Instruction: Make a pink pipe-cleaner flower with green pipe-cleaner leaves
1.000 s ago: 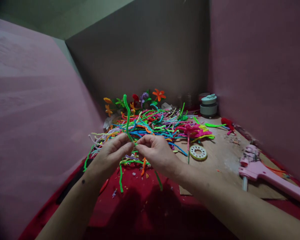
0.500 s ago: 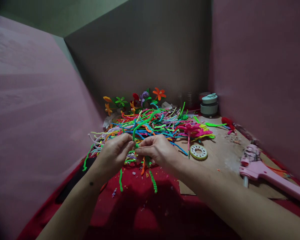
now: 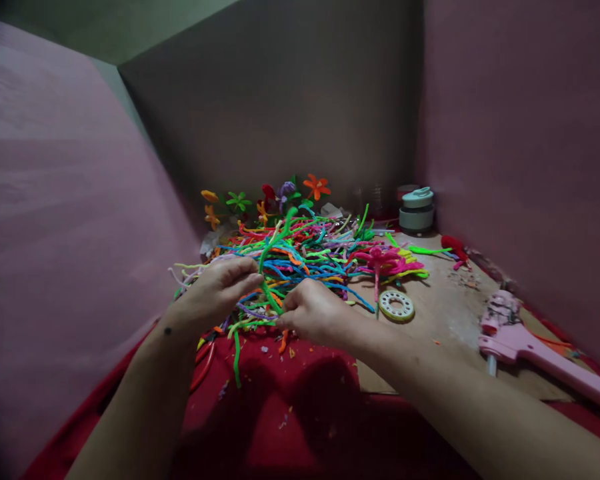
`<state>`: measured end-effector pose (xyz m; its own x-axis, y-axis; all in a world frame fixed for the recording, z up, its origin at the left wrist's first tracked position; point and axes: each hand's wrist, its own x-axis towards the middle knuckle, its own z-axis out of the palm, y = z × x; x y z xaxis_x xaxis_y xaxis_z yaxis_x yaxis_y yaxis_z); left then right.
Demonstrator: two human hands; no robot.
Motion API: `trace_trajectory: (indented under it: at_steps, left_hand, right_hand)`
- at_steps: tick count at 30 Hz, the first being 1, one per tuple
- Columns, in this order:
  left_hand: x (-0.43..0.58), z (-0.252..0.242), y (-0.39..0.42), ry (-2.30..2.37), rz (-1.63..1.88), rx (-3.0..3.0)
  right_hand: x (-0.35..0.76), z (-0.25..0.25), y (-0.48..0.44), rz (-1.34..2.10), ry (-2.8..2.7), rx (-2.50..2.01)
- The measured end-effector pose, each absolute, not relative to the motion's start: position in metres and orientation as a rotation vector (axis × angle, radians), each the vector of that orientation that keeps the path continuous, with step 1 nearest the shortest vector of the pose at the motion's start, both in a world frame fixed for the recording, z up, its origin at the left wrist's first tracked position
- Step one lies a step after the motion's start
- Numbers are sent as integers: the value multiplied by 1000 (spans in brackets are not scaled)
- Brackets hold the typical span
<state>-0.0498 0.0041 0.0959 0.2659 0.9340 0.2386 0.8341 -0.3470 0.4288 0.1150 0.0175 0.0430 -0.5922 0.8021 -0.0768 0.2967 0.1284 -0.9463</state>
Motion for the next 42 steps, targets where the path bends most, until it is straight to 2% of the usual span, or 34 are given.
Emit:
trace_trajectory:
  at_steps: [3, 9, 13, 23, 30, 32, 38, 42]
  left_hand:
    - [-46, 98, 8, 1678, 603, 2368]
    - [-51, 93, 14, 1660, 675, 2333]
    - [-52, 81, 17, 1647, 654, 2300]
    - [-50, 69, 16, 1752, 638, 2320]
    - [-62, 70, 20, 1807, 683, 2285]
    - [-65, 70, 21, 1802, 661, 2277]
    - [-63, 63, 19, 1621, 574, 2366]
    - [-56, 64, 11, 1441, 484, 2383]
  right_hand:
    - [117, 44, 19, 1422, -2067, -1117]
    - [113, 36, 21, 1692, -1811, -878]
    - [110, 29, 22, 1742, -1692, -808]
    - [107, 15, 25, 1748, -1716, -1086]
    - [98, 15, 18, 1556, -1745, -1201]
    - [100, 17, 17, 1381, -1910, -1140]
    - [113, 23, 15, 84, -2024, -717]
    - [117, 27, 15, -388, -2145, -678]
